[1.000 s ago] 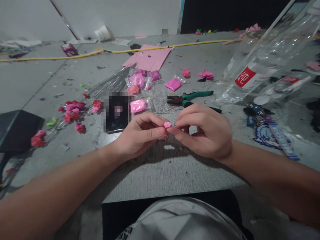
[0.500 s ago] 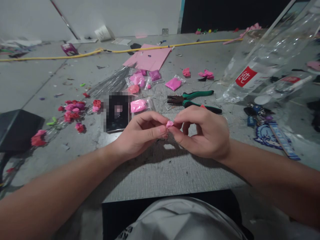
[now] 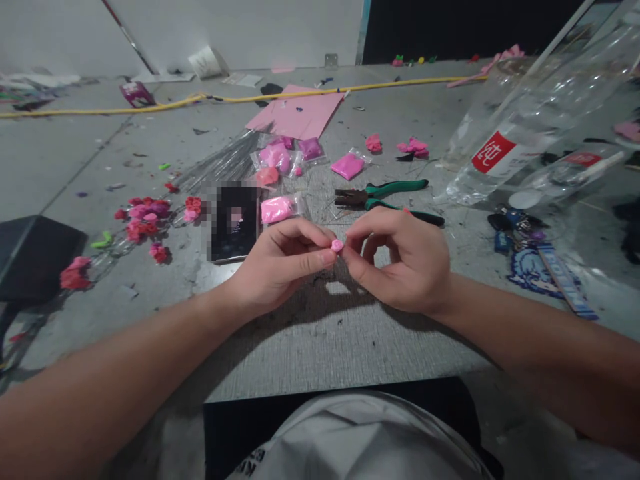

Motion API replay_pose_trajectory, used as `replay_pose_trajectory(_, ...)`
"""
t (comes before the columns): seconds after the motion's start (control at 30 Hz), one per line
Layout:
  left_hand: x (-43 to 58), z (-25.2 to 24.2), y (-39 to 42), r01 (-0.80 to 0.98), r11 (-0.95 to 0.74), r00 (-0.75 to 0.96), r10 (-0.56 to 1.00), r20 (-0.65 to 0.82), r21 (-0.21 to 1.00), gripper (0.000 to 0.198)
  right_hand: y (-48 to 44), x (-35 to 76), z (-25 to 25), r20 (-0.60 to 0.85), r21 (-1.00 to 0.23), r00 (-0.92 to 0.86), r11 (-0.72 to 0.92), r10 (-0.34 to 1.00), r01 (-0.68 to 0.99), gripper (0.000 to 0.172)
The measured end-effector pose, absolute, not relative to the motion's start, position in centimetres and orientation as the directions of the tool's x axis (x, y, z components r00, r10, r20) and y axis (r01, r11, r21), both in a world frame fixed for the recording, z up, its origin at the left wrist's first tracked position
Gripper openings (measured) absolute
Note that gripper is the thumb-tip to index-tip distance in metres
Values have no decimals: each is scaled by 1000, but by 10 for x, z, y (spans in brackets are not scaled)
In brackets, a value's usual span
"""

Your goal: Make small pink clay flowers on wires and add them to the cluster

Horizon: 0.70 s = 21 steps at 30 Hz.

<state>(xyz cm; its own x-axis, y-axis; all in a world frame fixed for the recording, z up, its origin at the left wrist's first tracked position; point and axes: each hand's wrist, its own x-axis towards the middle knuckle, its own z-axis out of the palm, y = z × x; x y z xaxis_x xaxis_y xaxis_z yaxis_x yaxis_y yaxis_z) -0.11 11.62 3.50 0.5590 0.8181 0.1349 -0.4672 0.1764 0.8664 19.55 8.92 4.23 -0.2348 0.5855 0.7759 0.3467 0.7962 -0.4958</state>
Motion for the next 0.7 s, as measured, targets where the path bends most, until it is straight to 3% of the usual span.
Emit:
replay_pose_trajectory(0.23, -8, 40, 131, -345, 76, 472, 875, 103, 936, 12, 91, 198, 43, 719, -551, -170, 702, 674, 451, 16)
replay_pose_trajectory(0.37, -15, 44, 150, 43, -231, 441, 878, 189, 972, 15, 104, 203, 37, 564, -667, -211, 591, 798, 453, 19)
replay_pose_trajectory(0.43, -19, 44, 158, 183, -322, 522, 833, 186, 929, 14, 112, 204, 35, 393, -768, -222, 452, 892, 454, 18)
replay_pose_trajectory(0.53, -25, 44, 164, 186, -341, 698, 706, 121, 922, 12, 118, 206, 36, 170, -795, -247, 281, 954, 538, 30)
replay_pose_trajectory(0.6, -28, 45, 166, 171, -346, 773, 628, 92, 922, 11, 120, 206, 39, 119, -751, -331, 303, 936, 587, 31)
replay_pose_trajectory(0.7, -32, 46, 170, 195, -383, 826, 561, 60, 903, 8, 120, 206, 42, 109, -703, -472, 403, 875, 585, 14)
